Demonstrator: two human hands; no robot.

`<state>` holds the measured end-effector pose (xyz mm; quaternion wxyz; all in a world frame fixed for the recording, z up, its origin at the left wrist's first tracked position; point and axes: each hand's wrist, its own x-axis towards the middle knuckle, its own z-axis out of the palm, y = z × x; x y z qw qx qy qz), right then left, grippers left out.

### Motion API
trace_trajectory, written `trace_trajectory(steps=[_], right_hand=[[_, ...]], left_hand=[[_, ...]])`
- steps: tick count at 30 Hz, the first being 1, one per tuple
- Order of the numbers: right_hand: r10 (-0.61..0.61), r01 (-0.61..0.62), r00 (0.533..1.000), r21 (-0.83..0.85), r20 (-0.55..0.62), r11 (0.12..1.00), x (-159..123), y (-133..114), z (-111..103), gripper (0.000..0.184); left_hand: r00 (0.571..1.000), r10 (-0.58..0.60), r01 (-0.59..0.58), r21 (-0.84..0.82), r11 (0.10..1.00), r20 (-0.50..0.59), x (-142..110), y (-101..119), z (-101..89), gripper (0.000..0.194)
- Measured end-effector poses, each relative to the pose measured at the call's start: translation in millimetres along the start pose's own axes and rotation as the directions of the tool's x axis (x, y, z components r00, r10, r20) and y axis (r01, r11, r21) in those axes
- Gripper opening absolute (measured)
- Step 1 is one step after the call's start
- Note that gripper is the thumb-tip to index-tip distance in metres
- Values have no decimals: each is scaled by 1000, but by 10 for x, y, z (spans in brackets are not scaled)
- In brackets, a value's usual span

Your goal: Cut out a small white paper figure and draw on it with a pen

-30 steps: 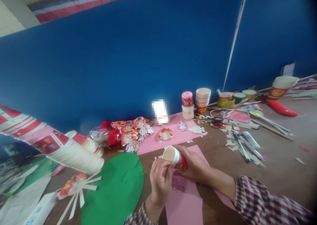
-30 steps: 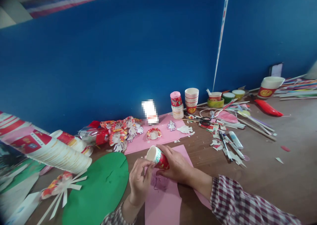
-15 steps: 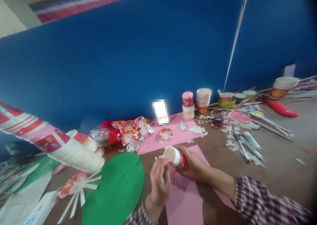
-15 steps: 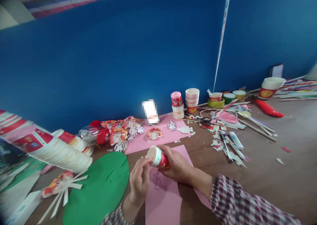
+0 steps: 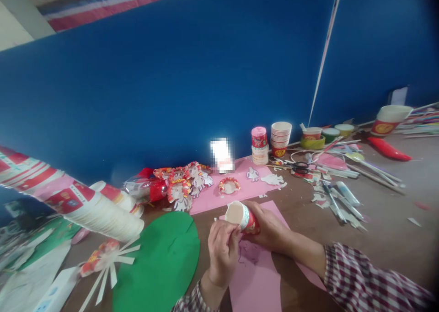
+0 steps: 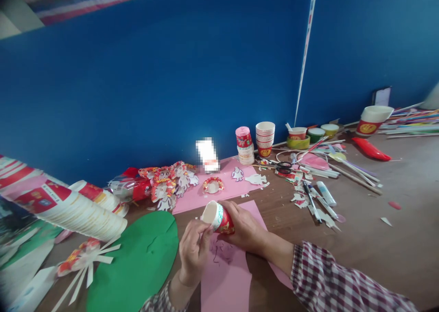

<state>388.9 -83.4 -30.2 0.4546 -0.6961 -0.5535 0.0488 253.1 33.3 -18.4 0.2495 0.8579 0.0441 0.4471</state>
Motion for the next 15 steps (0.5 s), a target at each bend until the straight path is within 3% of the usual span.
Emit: trace_trajectory(steps=[7,10,15], right_hand=[[-26,26,1000,3,4,1000,18,-9,-18,75],[34,-34,999,3,-6,999,18,-5,-38,70],[62,-63,998,102,9,993,30,-47,-80,60]], left_hand=[[999,45,-45,-42,998,-18,22,-3,-24,17],[999,53,-53,-53,997,-1,45,-18,-43,22],[997,77,-77,23,997,5,82,-23,-52,11]])
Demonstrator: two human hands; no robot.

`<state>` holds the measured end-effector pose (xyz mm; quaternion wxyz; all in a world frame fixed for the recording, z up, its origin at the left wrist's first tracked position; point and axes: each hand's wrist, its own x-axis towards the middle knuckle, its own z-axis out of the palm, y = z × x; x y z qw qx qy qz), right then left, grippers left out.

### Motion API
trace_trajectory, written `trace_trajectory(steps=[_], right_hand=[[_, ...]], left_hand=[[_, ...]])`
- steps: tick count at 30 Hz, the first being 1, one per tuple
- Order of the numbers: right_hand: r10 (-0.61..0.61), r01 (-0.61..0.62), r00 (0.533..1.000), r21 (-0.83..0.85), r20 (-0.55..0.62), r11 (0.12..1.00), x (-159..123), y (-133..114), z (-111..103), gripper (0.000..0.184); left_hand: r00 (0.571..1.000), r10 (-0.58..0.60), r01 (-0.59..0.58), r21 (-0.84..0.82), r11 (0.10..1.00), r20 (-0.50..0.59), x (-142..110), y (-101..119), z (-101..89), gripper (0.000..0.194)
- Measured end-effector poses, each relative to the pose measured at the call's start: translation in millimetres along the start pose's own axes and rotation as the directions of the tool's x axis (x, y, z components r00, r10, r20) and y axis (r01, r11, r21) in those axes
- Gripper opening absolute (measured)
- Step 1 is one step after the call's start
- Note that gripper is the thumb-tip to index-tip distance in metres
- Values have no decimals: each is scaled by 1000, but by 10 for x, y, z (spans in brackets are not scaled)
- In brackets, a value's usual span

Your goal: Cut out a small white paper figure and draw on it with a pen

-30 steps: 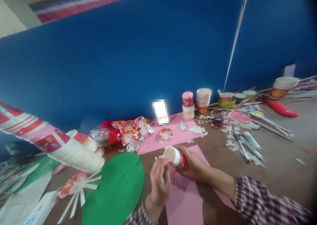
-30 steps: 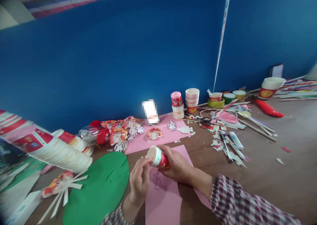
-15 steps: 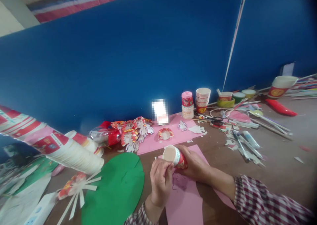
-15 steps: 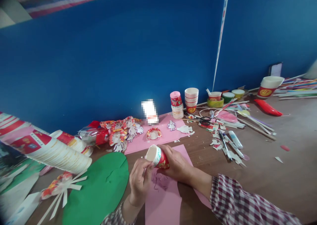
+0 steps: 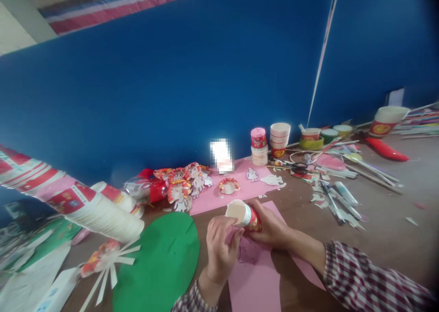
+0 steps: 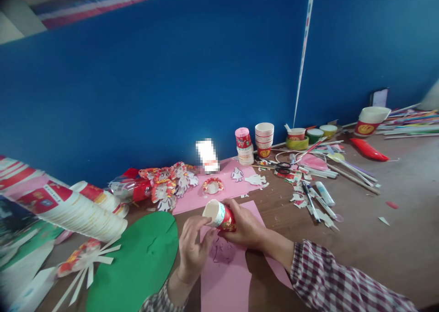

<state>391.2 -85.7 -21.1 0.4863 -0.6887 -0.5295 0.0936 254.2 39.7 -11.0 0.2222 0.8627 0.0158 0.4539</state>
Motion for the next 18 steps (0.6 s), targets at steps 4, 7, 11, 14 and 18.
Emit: trace_trajectory(steps=[4,7,11,14,18], right_hand=[[-26,26,1000,-6,-1,1000,9,-19,-1,63],[-38,36,999,-65,-29,997,6,14,30,71],[-70,66,997,-116,-36,991,3,56,64,75],[-66,64,998,-108,-21,992,4,42,53,70],[6,-6,1000,-97,2,995,-3,4,16,67]], left_hand=[[999,-17,17,18,1000,-29,0,19,27,5],[1000,-21,21,9,1000,-11,-15,33,42,6],[1000,-20,20,-25,999,0,-27,35,39,8],[1000,-7,7,-40,999,-11,-34,25,27,11],[997,-52,49,-43,998,-62,-41,0,6,20]])
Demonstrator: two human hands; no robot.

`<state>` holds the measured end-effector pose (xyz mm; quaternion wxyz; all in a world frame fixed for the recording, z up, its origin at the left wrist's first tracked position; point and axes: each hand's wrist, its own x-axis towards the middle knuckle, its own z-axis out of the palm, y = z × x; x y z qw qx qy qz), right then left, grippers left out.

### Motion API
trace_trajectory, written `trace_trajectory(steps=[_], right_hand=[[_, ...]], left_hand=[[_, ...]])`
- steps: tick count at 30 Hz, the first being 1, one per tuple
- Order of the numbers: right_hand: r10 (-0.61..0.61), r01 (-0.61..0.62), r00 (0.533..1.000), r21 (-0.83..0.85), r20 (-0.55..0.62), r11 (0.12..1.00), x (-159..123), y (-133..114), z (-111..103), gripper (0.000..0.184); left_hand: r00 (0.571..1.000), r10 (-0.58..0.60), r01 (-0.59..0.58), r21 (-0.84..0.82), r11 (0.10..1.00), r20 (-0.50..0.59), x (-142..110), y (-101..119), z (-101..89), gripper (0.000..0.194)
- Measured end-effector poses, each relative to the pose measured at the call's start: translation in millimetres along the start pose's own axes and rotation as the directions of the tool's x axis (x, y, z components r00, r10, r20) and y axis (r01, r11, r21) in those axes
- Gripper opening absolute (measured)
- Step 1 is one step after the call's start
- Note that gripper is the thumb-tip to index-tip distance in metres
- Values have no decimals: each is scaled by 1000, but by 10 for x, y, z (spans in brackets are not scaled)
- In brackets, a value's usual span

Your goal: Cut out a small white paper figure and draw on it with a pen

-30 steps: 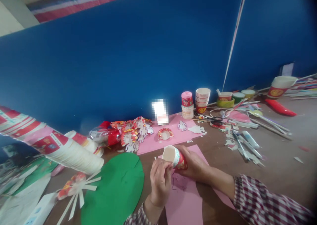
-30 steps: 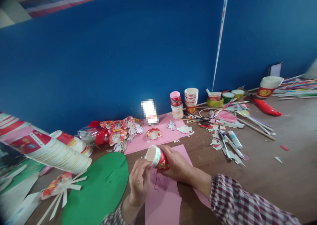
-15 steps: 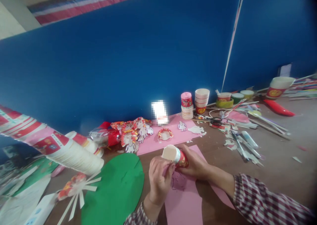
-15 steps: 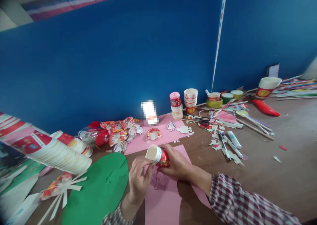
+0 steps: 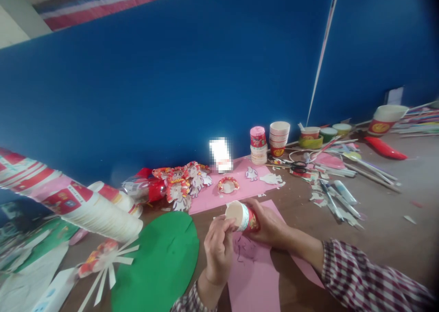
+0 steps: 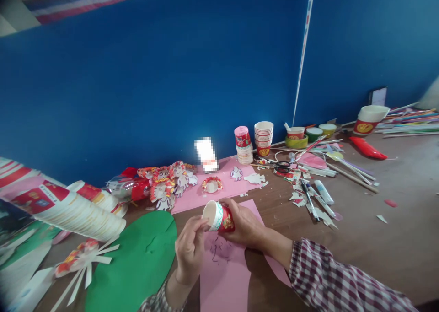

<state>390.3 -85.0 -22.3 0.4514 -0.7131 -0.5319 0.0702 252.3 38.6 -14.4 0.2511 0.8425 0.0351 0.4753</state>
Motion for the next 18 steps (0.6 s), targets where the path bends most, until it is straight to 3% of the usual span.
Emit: trace_trajectory(steps=[4,10,16,18], right_hand=[[89,-89,996,77,7,993,6,-14,-27,64],[19,-19,1000,134,2,991,31,-43,-41,63],[5,-12,998,129,56,992,23,-45,-38,67],[-25,15,997,121,77,992,23,-30,-38,68]], left_hand=[[997,-55,55,5,998,59,13,-23,-21,26],[998,-17,13,57,998,64,44,-21,8,1],[998,-36,34,39,999,47,13,-7,11,15],[995,-95,95,28,995,13,-19,-36,5,15]])
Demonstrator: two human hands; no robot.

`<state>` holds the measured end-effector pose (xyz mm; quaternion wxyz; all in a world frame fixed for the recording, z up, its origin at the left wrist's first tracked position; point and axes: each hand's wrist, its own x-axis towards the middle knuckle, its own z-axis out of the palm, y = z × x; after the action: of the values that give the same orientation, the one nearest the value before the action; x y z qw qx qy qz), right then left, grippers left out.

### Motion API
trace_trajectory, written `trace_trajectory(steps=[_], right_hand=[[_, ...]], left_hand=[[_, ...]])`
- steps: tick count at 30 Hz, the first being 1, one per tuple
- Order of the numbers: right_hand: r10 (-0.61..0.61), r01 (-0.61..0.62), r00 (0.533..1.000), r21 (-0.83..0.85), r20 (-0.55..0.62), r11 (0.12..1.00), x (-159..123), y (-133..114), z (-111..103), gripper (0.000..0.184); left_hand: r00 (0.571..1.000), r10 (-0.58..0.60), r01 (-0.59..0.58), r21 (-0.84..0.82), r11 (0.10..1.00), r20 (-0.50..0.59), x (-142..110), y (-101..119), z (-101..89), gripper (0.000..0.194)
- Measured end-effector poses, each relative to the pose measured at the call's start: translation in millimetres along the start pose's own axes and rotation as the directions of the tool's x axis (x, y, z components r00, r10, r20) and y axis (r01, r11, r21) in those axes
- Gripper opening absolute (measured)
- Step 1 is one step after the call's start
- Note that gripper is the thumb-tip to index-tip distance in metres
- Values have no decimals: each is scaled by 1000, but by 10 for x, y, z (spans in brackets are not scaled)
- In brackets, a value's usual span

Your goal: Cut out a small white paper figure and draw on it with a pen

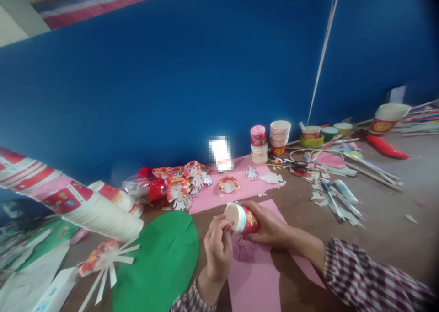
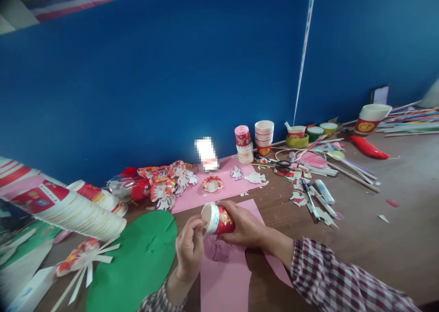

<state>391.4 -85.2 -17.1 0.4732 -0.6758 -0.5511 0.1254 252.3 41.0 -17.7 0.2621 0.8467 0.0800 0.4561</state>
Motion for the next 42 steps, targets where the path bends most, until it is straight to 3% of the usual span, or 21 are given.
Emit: trace_trajectory(steps=[3,5,7,10,12,14,16,18,21,23,27,32,36,40,42], right_hand=[[-31,32,999,-38,11,999,10,30,-9,70],[-65,64,998,-74,-11,995,20,51,-18,70],[-142,136,989,-139,-29,981,27,67,-24,68],[-239,222,971,-282,-29,934,24,81,-23,63],[-240,210,970,-355,-41,911,15,89,-14,61],[-203,162,976,-354,-81,921,5,101,-5,68],[-169,137,979,-248,-115,959,-2,118,-3,90],[-98,95,985,-30,-139,995,-8,127,-16,103],[103,-64,990,352,-94,934,-15,109,-56,85],[202,-173,979,488,-8,856,-15,78,-82,73],[309,-302,946,607,97,735,7,13,-103,57],[334,-301,938,708,97,639,35,-16,-113,47],[337,-287,938,720,79,631,39,11,-137,43],[367,-270,930,702,13,659,41,59,-155,42],[357,-261,934,668,-8,697,40,72,-149,45]], left_hand=[[988,-141,139,-30,990,-70,-18,-69,2,17],[979,-171,170,-19,985,-114,0,-107,8,17],[983,-142,147,33,989,-112,34,-126,12,22],[996,-82,81,56,995,21,80,-120,6,26],[996,-48,47,18,999,75,94,-114,-7,23],[998,-28,28,-1,1000,58,93,-120,-23,22],[1000,-20,20,29,999,0,86,-137,-39,20],[999,-5,9,73,997,-46,79,-149,-52,17],[998,25,-20,83,996,-58,74,-141,-58,15],[998,42,-39,47,998,-49,75,-124,-52,15],[995,55,-55,-7,998,-79,89,-103,-39,16],[996,39,-38,20,999,-80,106,-74,-50,11],[999,-29,31,35,999,-38,75,-80,-36,17],[968,-212,209,-40,977,-133,37,-115,10,25],[954,-287,277,-111,954,-83,32,-99,27,20]])
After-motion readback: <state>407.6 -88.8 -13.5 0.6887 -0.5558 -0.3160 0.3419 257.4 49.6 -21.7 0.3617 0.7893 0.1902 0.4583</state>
